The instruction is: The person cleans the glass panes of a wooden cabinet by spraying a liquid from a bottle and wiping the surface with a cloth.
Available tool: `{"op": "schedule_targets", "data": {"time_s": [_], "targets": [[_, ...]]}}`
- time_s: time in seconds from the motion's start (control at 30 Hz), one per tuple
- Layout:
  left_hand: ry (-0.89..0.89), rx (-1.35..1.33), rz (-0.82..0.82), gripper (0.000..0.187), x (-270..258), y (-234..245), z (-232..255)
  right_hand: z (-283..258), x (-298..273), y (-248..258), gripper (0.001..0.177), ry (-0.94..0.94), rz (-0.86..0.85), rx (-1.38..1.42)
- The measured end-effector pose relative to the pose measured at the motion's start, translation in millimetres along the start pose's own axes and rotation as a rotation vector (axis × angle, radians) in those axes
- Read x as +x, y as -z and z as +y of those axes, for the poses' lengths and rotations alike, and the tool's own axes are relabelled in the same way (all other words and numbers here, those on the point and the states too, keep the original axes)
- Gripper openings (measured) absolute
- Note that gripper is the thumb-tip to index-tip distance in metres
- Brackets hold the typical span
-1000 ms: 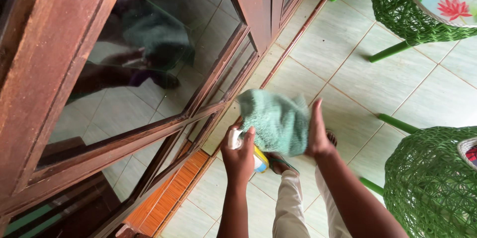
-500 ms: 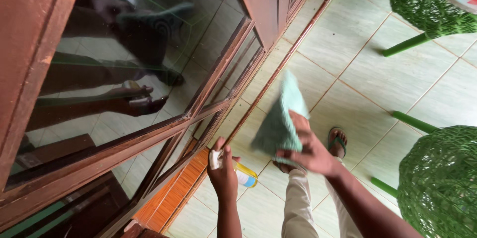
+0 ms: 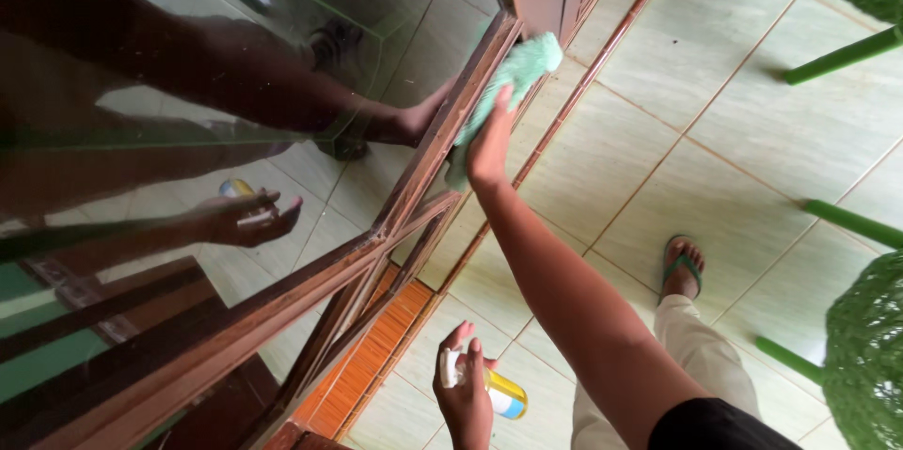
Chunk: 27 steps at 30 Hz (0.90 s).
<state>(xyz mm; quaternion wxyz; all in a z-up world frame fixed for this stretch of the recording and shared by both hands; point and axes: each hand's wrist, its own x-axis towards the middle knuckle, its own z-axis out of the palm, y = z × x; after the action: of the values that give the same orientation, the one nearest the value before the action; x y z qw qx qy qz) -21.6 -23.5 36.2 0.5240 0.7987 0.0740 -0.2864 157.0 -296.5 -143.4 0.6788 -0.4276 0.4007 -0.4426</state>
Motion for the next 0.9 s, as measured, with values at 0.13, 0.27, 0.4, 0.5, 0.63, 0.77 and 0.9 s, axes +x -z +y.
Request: {"op": "schedule_targets", "data": {"time_s": [0.13,0.27,0.4,0.5,0.63,0.77,0.9], "targets": [[-0.034,0.017,-0.014,0.037,5.4,12.1,-7.6,22.9,18.8,19.2,0.081,-0.371,0.012,0.457],[0.03,0.053,0.015,0.038,14.9,19.8,-12.6,-29.4,11.1,13.6,0.076,-0.406,0.024,0.796],[0.03,0.048,0.007,0.038,21.4,19.4,-25.2,-74.2,-7.9,-6.4,0.068,-0.097,0.011,0.441],[0.025,0.068,-0.002,0.038,33.8,17.4,-30.5,-56.5,-8.6,-11.3,0.068,-0.001,0.103,0.079],[0.027,0.078,0.015,0.038,35.9,20.0,-51.0,27.2,20.4,16.2,0.067,-0.045,0.134,-0.031],[0.067,0.146,0.016,0.037,38.8,35.7,-77.9,65.4,59.7,57.9,0.068,-0.702,0.039,0.163],[0.04,0.074,0.08,0.037,37.8,38.1,-101.6,19.0,37.1,48.4,0.07,-0.563,-0.05,0.366]]}}
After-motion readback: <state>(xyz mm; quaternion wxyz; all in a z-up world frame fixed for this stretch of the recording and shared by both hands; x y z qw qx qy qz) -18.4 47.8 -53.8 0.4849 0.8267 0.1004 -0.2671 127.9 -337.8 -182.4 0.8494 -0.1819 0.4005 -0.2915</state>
